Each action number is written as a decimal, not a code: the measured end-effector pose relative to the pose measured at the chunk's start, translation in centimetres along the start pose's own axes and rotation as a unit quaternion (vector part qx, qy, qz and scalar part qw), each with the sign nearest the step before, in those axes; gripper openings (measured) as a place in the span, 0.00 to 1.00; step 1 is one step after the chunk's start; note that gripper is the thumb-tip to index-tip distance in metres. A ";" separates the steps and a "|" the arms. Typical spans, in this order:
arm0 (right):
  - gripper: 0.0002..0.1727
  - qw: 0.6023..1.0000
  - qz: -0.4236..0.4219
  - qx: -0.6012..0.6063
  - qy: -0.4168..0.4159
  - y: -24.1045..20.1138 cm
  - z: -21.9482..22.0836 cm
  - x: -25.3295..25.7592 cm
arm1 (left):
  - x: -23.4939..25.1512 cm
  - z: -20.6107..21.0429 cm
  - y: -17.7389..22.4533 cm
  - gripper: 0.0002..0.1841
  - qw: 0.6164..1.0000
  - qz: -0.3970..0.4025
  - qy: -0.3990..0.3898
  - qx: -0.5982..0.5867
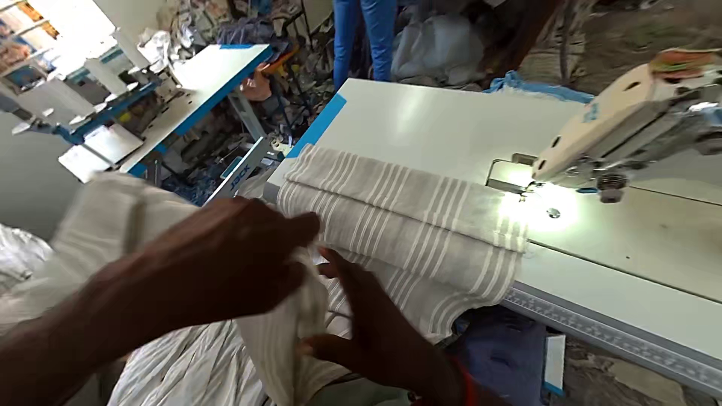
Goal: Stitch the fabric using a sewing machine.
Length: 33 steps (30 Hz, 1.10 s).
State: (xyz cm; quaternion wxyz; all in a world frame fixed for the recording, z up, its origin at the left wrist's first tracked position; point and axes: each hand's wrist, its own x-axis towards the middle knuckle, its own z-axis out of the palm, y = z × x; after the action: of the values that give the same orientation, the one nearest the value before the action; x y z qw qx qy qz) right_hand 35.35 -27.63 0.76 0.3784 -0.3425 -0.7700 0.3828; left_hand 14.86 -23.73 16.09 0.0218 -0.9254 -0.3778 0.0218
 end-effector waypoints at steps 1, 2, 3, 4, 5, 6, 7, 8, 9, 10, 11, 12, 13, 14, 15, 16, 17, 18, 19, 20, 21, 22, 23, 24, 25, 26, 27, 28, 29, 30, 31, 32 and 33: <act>0.34 0.997 -0.004 0.025 0.066 -1.0 1.3 1.0 | 1.6 -0.3 0.8 0.08 0.999 0.035 -0.018 0.009; 0.20 0.991 -0.007 0.040 0.129 -1.3 1.8 1.6 | 2.6 -0.6 0.9 0.09 0.997 0.044 -0.060 0.032; 0.13 0.984 -0.008 0.059 0.167 -1.2 1.4 1.7 | 3.2 -0.7 0.4 0.11 0.991 0.031 -0.110 0.065; 0.12 0.983 0.007 0.076 0.170 -1.0 0.0 1.2 | 3.7 -0.5 -0.7 0.12 0.983 0.004 -0.154 0.096; 0.14 0.983 0.034 0.097 0.155 -0.7 -1.9 0.3 | 4.0 0.2 -2.0 0.11 0.974 -0.034 -0.194 0.112; 0.14 0.982 0.062 0.114 0.135 -0.3 -3.8 -0.8 | 4.3 1.0 -3.2 0.09 0.965 -0.075 -0.227 0.113; 0.13 0.981 0.086 0.123 0.122 0.2 -5.2 -2.1 | 4.5 1.9 -4.2 0.06 0.957 -0.103 -0.251 0.104; 0.12 0.980 0.105 0.126 0.116 0.9 -6.1 -3.5 | 4.7 2.8 -5.0 0.03 0.954 -0.115 -0.261 0.090; 0.11 0.978 0.120 0.123 0.118 1.6 -6.7 -5.1 | 4.9 3.6 -5.4 0.02 0.955 -0.125 -0.259 0.078; 0.11 0.976 0.136 0.115 0.123 2.3 -7.1 -6.7 | 5.2 4.2 -5.6 0.04 0.956 -0.134 -0.252 0.061; 0.10 0.974 0.158 0.105 0.121 3.0 -7.7 -8.4 | 5.6 4.6 -5.6 0.05 0.960 -0.138 -0.243 0.029; 0.10 0.973 0.181 0.093 0.107 4.0 -8.4 -10.1 | 6.0 5.2 -5.7 0.07 0.968 -0.127 -0.215 -0.019; 0.09 0.974 0.199 0.076 0.080 5.2 -9.1 -11.7 | 6.3 5.9 -5.9 0.08 0.978 -0.092 -0.167 -0.084; 0.09 0.975 0.216 0.046 0.038 6.5 -9.8 -13.2 | 6.7 6.9 -6.0 0.07 0.981 -0.041 -0.102 -0.162; 0.10 0.973 0.228 0.000 -0.017 7.7 -10.6 -14.5 | 7.3 8.0 -5.6 0.04 0.967 0.005 -0.036 -0.253; 0.12 0.963 0.251 -0.051 -0.080 8.2 -11.5 -15.3 | 8.1 9.0 -4.7 0.02 0.936 0.030 0.007 -0.352; 0.16 0.944 0.289 -0.090 -0.129 8.0 -12.3 -15.3 | 9.1 9.8 -3.2 0.04 0.896 0.037 0.033 -0.442; 0.24 0.934 0.312 -0.112 -0.133 7.5 -12.6 -14.9 | 10.2 10.3 -1.4 0.06 0.867 0.033 0.051 -0.495; 0.37 0.938 0.312 -0.114 -0.096 6.9 -12.6 -14.3 | 11.2 10.7 0.3 0.08 0.856 0.032 0.059 -0.513; 0.47 0.953 0.285 -0.101 -0.027 6.5 -12.4 -13.4 | 12.2 10.9 1.8 0.10 0.857 0.038 0.063 -0.510; 0.53 0.963 0.256 -0.071 0.047 6.0 -12.0 -12.3 | 13.1 10.9 3.0 0.10 0.864 0.046 0.064 -0.497; 0.52 0.965 0.232 -0.031 0.121 5.5 -11.6 -11.1 | 13.8 10.9 4.0 0.10 0.874 0.053 0.065 -0.479; 0.46 0.958 0.213 0.010 0.192 4.9 -11.2 -10.0 | 14.4 10.9 4.6 0.10 0.883 0.062 0.069 -0.459; 0.35 0.944 0.195 0.042 0.261 4.4 -10.7 -9.1 | 14.9 10.9 5.1 0.09 0.889 0.073 0.072 -0.446; 0.22 0.927 0.172 0.058 0.328 4.2 -10.3 -8.4 | 15.1 10.8 5.4 0.09 0.895 0.081 0.070 -0.433; 0.14 0.910 0.140 0.045 0.387 4.2 -10.0 -8.1 | 15.2 10.7 5.3 0.09 0.901 0.089 0.054 -0.422; 0.13 0.896 0.105 0.010 0.432 4.3 -9.8 -8.2 | 14.9 10.6 4.9 0.11 0.908 0.100 0.015 -0.406; 0.15 0.885 0.067 -0.033 0.460 4.3 -9.9 -8.7 | 14.4 10.7 4.1 0.13 0.917 0.109 -0.041 -0.381; 0.15 0.875 0.032 -0.078 0.477 4.2 -10.4 -9.5 | 13.6 11.1 2.7 0.15 0.922 0.107 -0.115 -0.353; 0.14 0.864 0.007 -0.119 0.490 4.0 -10.9 -10.6 | 12.6 11.9 0.9 0.16 0.921 0.080 -0.202 -0.323; 0.13 0.853 -0.006 -0.149 0.500 3.8 -11.4 -11.7 | 11.1 13.1 -1.4 0.17 0.915 0.044 -0.269 -0.296; 0.12 0.846 -0.005 -0.169 0.505 3.5 -11.7 -12.9 | 9.1 14.4 -4.1 0.17 0.910 0.005 -0.306 -0.278; 0.12 0.844 0.013 -0.178 0.506 3.1 -11.9 -14.3 | 6.6 15.1 -6.9 0.16 0.908 -0.033 -0.314 -0.275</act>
State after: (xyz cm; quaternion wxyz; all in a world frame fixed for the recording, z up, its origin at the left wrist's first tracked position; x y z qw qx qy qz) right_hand 52.97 -33.89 -1.45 0.6430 -0.5600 -0.5221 0.0178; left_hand 13.91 -13.84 1.23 -0.3528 -0.8269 -0.3867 0.2055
